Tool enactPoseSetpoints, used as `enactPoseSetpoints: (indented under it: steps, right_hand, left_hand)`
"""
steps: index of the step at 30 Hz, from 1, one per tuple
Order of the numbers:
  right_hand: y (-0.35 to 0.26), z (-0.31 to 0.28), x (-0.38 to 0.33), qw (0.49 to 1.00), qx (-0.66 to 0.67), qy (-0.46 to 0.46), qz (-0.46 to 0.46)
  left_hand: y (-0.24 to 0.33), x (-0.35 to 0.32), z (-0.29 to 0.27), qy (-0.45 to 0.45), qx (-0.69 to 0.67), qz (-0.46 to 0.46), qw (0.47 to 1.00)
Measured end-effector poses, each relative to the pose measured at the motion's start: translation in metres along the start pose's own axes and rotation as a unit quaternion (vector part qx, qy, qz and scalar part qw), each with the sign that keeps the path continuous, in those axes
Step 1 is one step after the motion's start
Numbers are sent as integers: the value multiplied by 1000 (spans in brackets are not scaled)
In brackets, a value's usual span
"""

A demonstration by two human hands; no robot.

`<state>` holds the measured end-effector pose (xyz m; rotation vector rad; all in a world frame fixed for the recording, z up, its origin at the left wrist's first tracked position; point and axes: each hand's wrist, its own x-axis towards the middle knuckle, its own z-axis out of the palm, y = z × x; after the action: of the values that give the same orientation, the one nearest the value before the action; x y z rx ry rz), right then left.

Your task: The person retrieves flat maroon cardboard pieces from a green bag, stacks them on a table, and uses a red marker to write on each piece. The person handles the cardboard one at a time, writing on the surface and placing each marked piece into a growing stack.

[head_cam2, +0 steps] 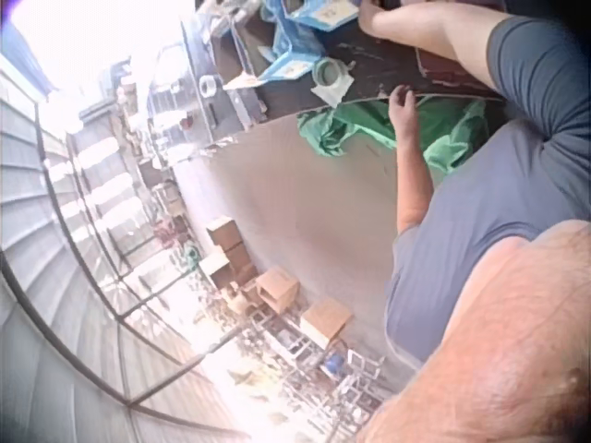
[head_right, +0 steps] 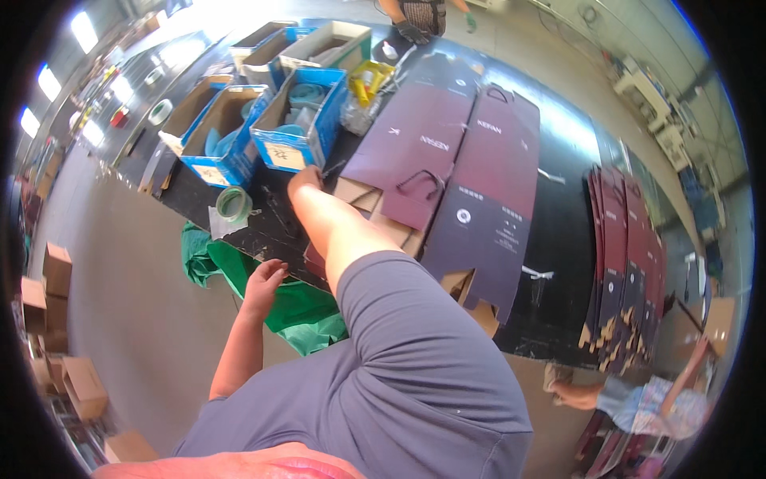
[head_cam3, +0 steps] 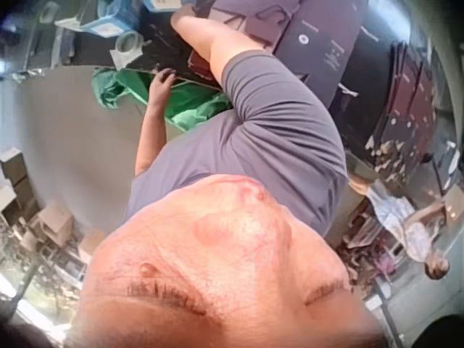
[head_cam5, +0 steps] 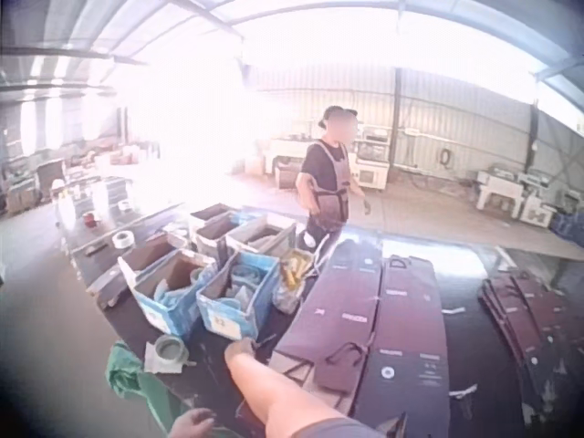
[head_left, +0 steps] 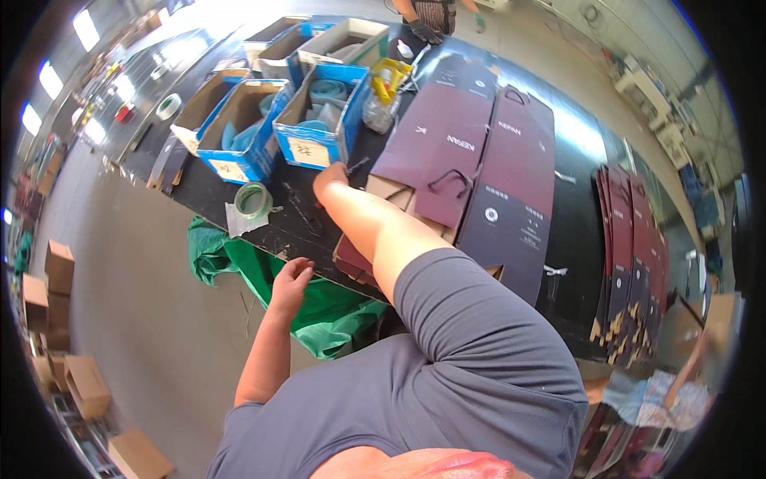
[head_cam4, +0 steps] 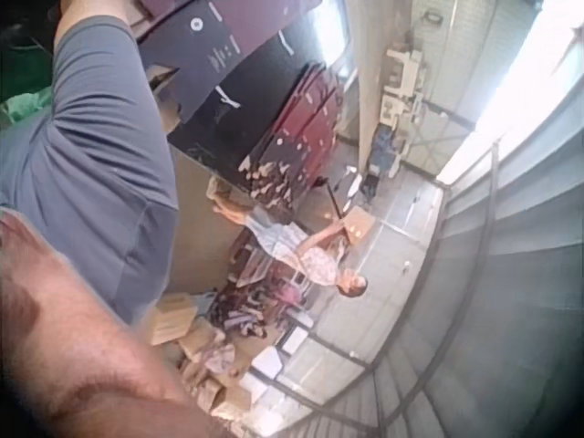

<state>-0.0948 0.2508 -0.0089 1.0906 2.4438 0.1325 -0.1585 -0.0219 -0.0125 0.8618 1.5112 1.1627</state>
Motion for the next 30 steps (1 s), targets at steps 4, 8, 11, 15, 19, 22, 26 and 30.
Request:
enactPoseSetpoints:
  steps: [4, 8, 11, 15, 19, 22, 26, 30]
  right_hand:
    - [-7, -26, -28, 988, -82, 116, -65]
    - [13, -58, -83, 936, -9, 330, -121]
    - [46, -104, -167, 877, 25, 455, -153]
    - [109, -127, -287, 743, 255, 614, -74]
    - [246, -13, -419, 629, 485, 606, 57]
    - [288, 65, -470, 104, 850, 508, -92]
    - [290, 155, -461, 3, 913, 390, -117]
    - [280, 174, -441, 23, 929, 363, -71]
  left_hand:
    - [12, -10, -4, -15, -2, 24, 1000]
    - [50, -23, 7, -18, -11, 24, 999]
    - [74, -30, 26, -37, -11, 70, 997]
    - [115, -51, 77, -59, 45, 163, 984]
    - [157, -48, 186, -150, 98, 200, 963]
    - [161, -38, 255, -136, 226, 285, 922]
    - [139, -29, 316, -88, 450, 264, 849]
    - [138, -46, 348, -65, 601, 126, 786]
